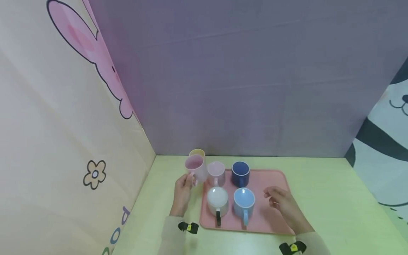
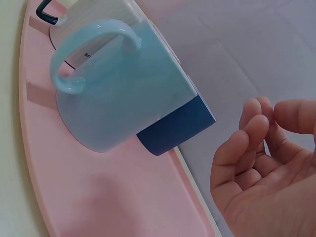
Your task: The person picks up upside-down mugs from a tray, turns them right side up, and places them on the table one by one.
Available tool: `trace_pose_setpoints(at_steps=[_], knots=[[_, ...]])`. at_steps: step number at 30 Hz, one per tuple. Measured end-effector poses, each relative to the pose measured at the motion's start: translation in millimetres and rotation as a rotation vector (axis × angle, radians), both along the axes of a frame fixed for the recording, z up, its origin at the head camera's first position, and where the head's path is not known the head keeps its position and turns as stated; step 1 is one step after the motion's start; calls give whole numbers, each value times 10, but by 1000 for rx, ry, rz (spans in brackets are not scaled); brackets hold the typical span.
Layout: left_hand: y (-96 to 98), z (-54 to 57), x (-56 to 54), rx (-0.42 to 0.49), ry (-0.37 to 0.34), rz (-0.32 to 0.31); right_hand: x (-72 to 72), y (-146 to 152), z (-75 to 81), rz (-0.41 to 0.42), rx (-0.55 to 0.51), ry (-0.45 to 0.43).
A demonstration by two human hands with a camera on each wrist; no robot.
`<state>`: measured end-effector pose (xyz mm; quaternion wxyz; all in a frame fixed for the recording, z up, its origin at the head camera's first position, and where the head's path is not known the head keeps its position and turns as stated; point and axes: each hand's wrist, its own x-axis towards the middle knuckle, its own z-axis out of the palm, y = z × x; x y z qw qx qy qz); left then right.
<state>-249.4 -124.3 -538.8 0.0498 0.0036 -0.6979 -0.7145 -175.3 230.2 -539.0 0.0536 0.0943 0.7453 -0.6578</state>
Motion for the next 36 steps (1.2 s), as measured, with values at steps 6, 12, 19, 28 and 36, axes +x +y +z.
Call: trace_pose_setpoints(at_steps=[6, 12, 19, 28, 36], knots=[[-50, -164, -39, -53, -25, 41, -2, 9, -32, -5, 0, -4], [-85, -329, -76, -64, -49, 64, 2, 4, -30, -13, -16, -10], [-109, -519, -94, -75, -69, 79, 3, 2, -45, -20, -20, -17], [-136, -681, -109, -95, -85, 79, 16, 4, -76, -34, 1, -38], [-143, -801, -117, -132, -115, 79, 12, -2, -87, -41, 2, -48]])
